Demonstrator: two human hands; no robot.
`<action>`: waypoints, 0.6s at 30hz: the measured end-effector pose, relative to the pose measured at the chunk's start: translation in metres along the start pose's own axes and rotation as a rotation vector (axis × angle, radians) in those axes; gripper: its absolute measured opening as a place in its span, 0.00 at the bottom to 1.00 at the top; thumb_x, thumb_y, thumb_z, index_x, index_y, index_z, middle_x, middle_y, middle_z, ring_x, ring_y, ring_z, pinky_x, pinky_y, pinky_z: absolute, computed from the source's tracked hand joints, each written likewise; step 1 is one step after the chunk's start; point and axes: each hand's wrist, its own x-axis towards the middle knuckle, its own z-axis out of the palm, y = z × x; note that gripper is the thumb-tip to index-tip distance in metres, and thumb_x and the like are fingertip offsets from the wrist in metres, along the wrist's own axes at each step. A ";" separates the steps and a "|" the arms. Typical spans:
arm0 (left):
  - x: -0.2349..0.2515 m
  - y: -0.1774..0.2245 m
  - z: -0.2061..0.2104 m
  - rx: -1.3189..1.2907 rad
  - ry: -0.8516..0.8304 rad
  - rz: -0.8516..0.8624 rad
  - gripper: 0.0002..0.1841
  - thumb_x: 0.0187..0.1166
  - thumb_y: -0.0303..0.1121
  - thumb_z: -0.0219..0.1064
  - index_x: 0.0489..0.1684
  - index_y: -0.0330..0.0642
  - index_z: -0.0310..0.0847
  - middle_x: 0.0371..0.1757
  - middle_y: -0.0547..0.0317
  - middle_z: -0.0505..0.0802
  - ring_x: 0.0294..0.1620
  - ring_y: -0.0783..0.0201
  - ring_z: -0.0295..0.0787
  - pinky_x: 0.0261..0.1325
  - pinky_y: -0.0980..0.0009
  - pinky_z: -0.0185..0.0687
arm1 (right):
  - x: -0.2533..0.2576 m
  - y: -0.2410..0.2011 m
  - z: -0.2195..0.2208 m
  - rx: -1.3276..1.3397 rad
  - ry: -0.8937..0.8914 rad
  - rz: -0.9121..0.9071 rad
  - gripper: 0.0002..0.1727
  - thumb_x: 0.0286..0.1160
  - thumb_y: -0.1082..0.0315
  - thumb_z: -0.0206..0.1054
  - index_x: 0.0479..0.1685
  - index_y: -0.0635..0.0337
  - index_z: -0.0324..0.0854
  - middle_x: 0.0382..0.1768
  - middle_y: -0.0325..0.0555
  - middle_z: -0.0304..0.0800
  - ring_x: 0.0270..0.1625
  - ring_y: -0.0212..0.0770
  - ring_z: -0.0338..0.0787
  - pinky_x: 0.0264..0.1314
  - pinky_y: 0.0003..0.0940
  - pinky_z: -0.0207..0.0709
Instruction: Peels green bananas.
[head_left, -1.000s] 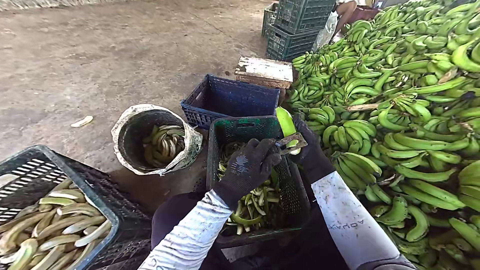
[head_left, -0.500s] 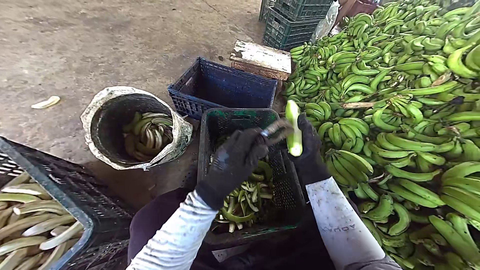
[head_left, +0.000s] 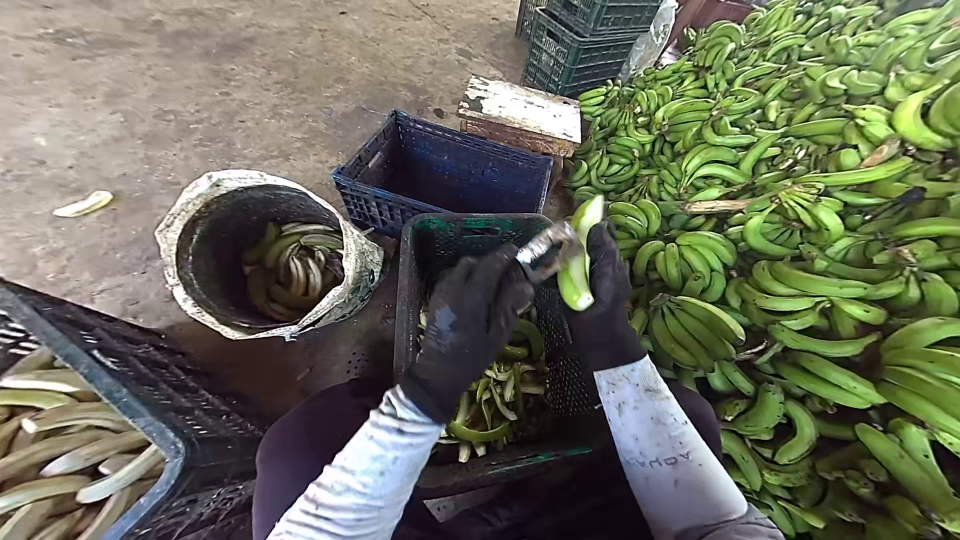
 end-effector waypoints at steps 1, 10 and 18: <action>-0.009 0.009 0.007 -0.028 0.002 0.031 0.24 0.86 0.47 0.60 0.72 0.41 0.82 0.51 0.46 0.91 0.47 0.52 0.90 0.50 0.52 0.88 | 0.012 -0.001 0.004 0.096 0.097 -0.054 0.27 0.89 0.56 0.53 0.84 0.52 0.61 0.62 0.42 0.82 0.56 0.34 0.86 0.57 0.36 0.85; 0.012 -0.016 0.009 0.021 -0.025 -0.040 0.24 0.88 0.48 0.59 0.74 0.42 0.80 0.53 0.41 0.90 0.53 0.45 0.89 0.57 0.46 0.84 | 0.006 -0.008 0.009 0.305 -0.247 0.237 0.19 0.89 0.56 0.52 0.71 0.53 0.71 0.41 0.39 0.89 0.35 0.31 0.89 0.35 0.28 0.87; 0.013 -0.034 0.008 0.075 -0.056 -0.069 0.28 0.88 0.55 0.52 0.73 0.44 0.81 0.52 0.45 0.91 0.51 0.48 0.90 0.55 0.44 0.86 | 0.006 -0.006 0.000 0.263 -0.234 0.371 0.18 0.89 0.58 0.49 0.70 0.48 0.75 0.44 0.37 0.90 0.43 0.29 0.90 0.46 0.28 0.87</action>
